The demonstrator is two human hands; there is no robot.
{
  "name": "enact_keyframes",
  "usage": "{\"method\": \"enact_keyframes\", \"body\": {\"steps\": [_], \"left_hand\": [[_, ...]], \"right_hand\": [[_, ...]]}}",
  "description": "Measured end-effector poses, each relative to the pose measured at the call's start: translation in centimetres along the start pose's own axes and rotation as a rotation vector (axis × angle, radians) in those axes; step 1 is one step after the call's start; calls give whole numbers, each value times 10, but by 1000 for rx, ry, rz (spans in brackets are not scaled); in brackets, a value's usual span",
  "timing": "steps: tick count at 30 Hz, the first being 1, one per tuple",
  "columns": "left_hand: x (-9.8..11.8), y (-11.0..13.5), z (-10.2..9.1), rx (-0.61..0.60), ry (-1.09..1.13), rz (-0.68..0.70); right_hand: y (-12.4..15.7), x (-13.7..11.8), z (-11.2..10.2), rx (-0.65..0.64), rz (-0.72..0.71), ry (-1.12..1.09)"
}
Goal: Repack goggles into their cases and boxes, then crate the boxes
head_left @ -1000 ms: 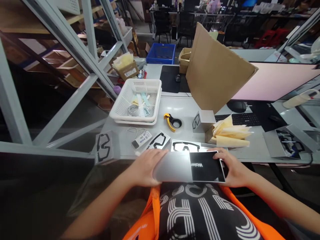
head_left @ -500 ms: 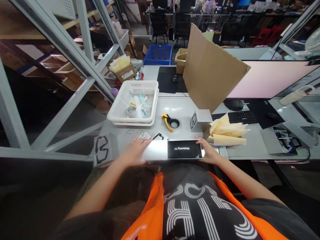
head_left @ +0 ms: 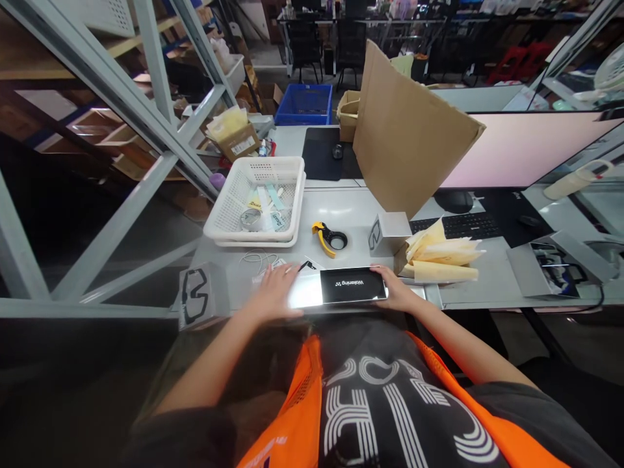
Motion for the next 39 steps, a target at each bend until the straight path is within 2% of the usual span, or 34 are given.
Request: {"method": "enact_keyframes", "body": {"steps": [4, 7, 10, 15, 18, 23, 31, 35, 39], "left_hand": [[44, -15, 9, 62, 24, 79], [63, -27, 15, 70, 60, 88], [64, -34, 18, 100, 105, 61], [58, -37, 20, 134, 154, 37], [56, -36, 21, 138, 155, 21], [56, -38, 21, 142, 142, 10], [65, -41, 20, 136, 156, 32], [64, -41, 20, 148, 148, 2], [63, -42, 20, 187, 153, 10]], "right_hand": [[3, -17, -15, -21, 87, 112], [9, -40, -33, 130, 138, 270], [13, -63, -32, 243, 152, 451], [4, -69, 0, 218, 228, 636], [-1, -61, 6, 324, 313, 559], [-4, -56, 0, 471, 445, 343], [-16, -106, -20, 625, 321, 4], [-18, -104, -22, 584, 302, 32], [-20, -124, -18, 494, 90, 186]]}}
Point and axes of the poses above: each hand's wrist, its own y-axis away from the middle knuckle, its own z-axis out of the palm, x = y × z, the point moved 5 cm from there along -y, towards the middle knuckle, and after that the axes turned 13 degrees about x, right-handed, at the moved point
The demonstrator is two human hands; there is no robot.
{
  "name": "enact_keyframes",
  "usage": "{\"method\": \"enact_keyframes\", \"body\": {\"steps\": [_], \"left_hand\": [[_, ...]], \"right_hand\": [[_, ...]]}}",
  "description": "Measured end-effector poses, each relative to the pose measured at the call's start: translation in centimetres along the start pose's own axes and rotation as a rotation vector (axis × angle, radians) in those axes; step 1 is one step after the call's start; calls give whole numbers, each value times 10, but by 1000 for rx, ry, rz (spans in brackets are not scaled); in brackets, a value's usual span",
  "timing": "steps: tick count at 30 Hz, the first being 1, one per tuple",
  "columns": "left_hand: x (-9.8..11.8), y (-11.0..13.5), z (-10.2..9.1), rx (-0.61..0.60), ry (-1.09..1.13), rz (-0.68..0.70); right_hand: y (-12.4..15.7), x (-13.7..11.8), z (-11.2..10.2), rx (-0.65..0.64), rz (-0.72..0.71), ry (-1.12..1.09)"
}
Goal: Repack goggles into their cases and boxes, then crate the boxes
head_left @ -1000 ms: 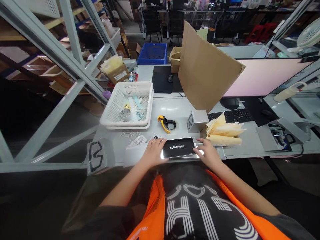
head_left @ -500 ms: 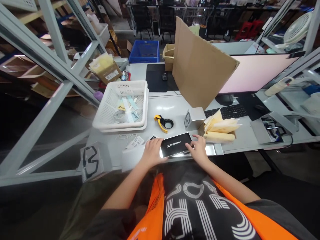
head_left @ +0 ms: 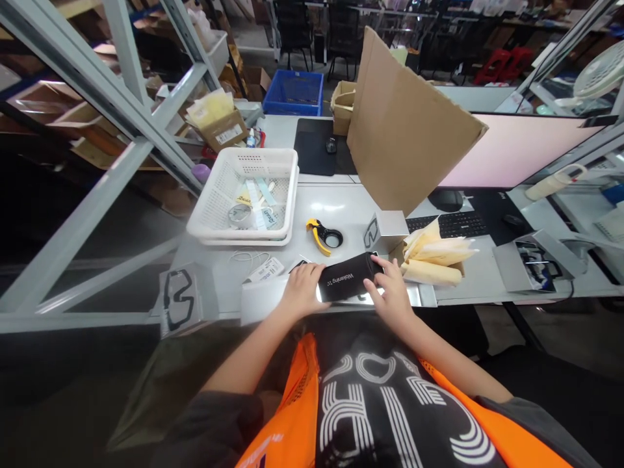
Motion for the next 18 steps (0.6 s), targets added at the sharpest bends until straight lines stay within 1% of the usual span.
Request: {"method": "enact_keyframes", "body": {"steps": [2, 3, 4, 5, 7, 9, 11, 12, 14, 15, 17, 18], "left_hand": [[2, -1, 1, 1, 2, 20], [3, -2, 2, -5, 5, 33], [5, -2, 3, -13, 8, 45], [6, -2, 4, -19, 10, 52], [8, -3, 5, -23, 11, 58], [7, -3, 4, -15, 2, 57], [5, -3, 2, -4, 13, 55], [2, -3, 0, 6, 41, 47], [-3, -4, -6, 53, 169, -5], [-6, -5, -10, 86, 285, -42], [-6, -6, -16, 182, 621, -123], [-4, -6, -17, 241, 814, -169]], "right_hand": [[0, -19, 0, -9, -116, 3], [-2, -27, -2, -4, -145, -7], [-5, -32, -4, 14, -147, -21], [-9, -33, -8, 48, -121, -38], [-21, -23, -22, 166, 10, -75], [-32, -1, -41, 314, 199, -143], [-42, 25, -56, 433, 402, -298], [-45, 36, -60, 468, 500, -413], [-49, 48, -59, 495, 655, -661], [-50, 49, -56, 497, 699, -763], [-48, 39, -43, 464, 723, -889], [-46, 30, -34, 424, 720, -921]]}}
Point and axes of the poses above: each hand's wrist, its own y-axis away from the middle knuckle, its own z-axis out of the palm, x = y × z, the point moved 5 cm from there along -y, towards the middle knuckle, and after that the axes turned 13 degrees about x, right-handed, at the moved point
